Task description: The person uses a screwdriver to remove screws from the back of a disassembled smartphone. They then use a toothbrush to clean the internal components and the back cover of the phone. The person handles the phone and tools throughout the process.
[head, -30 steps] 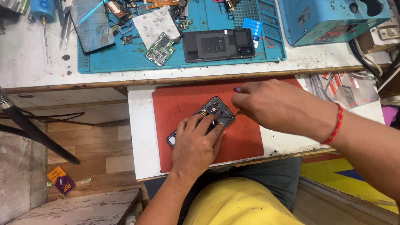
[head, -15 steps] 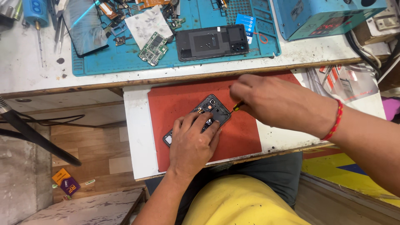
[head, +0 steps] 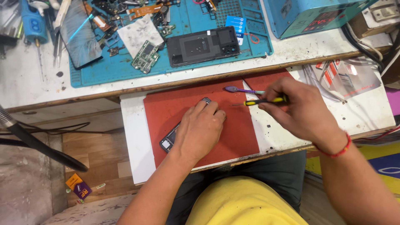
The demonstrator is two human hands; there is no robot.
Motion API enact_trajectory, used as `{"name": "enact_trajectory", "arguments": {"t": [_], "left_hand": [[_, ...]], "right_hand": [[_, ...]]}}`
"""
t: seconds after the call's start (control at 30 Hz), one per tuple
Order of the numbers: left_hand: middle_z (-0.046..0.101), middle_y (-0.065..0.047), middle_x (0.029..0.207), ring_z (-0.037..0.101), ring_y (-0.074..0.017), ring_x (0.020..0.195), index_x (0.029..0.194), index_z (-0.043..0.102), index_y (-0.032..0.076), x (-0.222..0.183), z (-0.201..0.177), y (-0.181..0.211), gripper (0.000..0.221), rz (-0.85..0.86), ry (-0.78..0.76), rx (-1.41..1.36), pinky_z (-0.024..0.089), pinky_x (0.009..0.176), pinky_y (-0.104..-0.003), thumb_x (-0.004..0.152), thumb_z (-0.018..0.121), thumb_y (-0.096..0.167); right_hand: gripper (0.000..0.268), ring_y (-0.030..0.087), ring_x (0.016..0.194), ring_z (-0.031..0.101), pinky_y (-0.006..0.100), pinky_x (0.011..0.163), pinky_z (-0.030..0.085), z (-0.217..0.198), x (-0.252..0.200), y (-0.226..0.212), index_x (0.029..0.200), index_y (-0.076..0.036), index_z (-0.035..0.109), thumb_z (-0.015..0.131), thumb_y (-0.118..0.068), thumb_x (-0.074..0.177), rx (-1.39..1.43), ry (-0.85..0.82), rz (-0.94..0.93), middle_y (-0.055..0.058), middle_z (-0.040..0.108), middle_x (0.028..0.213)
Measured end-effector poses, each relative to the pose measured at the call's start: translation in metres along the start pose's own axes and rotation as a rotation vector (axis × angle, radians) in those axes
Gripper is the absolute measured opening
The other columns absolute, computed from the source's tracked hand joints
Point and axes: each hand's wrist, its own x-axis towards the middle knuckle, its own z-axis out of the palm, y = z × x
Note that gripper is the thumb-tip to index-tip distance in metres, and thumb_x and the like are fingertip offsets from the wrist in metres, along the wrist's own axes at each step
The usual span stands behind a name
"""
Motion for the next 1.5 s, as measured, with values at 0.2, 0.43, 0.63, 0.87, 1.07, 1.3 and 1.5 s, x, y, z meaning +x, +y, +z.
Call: {"name": "enact_trajectory", "arguments": {"t": [0.2,0.43,0.63,0.87,1.07,1.3,1.5], "left_hand": [[0.064,-0.014,0.092,0.064,-0.0327,0.097,0.081,0.068,0.001,0.012,-0.001,0.0,0.008,-0.007,-0.145,0.026,0.057,0.072,-0.048,0.081,0.061,0.002],[0.065,-0.016,0.092,0.066,-0.0347,0.096,0.077,0.066,0.001,0.019,-0.001,-0.003,0.008,0.013,-0.245,0.038,0.057,0.077,-0.047,0.079,0.059,-0.001],[0.065,-0.015,0.095,0.066,-0.0335,0.096,0.078,0.065,0.002,0.022,0.0,-0.005,0.009,0.083,-0.285,0.066,0.057,0.077,-0.047,0.082,0.057,0.003],[0.064,-0.013,0.098,0.067,-0.0294,0.097,0.086,0.063,0.002,0.027,0.009,-0.01,0.01,0.188,-0.346,0.152,0.059,0.077,-0.043,0.088,0.055,0.008],[0.062,-0.014,0.096,0.065,-0.0318,0.092,0.09,0.061,0.002,0.036,0.01,-0.018,0.011,0.144,-0.317,-0.006,0.057,0.075,-0.045,0.086,0.061,0.013],[0.063,-0.009,0.088,0.067,-0.0311,0.081,0.09,0.063,0.008,0.066,-0.04,-0.049,0.014,-0.028,0.111,-0.044,0.053,0.066,-0.044,0.084,0.075,0.013],[0.064,-0.007,0.091,0.068,-0.031,0.088,0.091,0.067,0.008,0.094,-0.054,-0.076,0.011,-0.024,0.213,0.123,0.054,0.068,-0.046,0.09,0.075,0.014]], "right_hand": [[0.024,0.011,0.085,0.068,0.027,0.073,0.058,0.014,-0.048,0.038,0.087,-0.001,0.057,0.08,0.001,0.082,0.268,0.138,0.127,0.007,0.072,0.094],[0.025,0.011,0.087,0.067,0.026,0.074,0.058,0.03,-0.07,0.06,0.088,-0.001,0.056,0.08,0.003,0.083,0.302,0.178,0.177,0.009,0.07,0.097],[0.025,0.01,0.09,0.068,0.026,0.076,0.059,0.041,-0.074,0.063,0.088,-0.001,0.054,0.078,0.004,0.083,0.372,0.167,0.178,0.009,0.071,0.099],[0.027,0.013,0.09,0.072,0.027,0.076,0.061,0.05,-0.078,0.062,0.086,-0.002,0.052,0.078,0.005,0.083,0.374,0.16,0.142,0.01,0.071,0.098],[0.028,0.014,0.093,0.073,0.026,0.077,0.063,0.055,-0.079,0.067,0.087,-0.002,0.05,0.076,0.005,0.084,0.428,0.169,0.105,0.011,0.07,0.101],[0.026,0.014,0.091,0.07,0.027,0.08,0.06,0.062,-0.079,0.072,0.092,-0.002,0.054,0.078,0.006,0.084,0.368,0.268,0.029,0.011,0.069,0.102],[0.026,0.015,0.087,0.07,0.027,0.076,0.058,0.063,-0.078,0.065,0.09,-0.002,0.056,0.08,0.005,0.083,0.276,0.314,-0.001,0.011,0.07,0.1]]}}
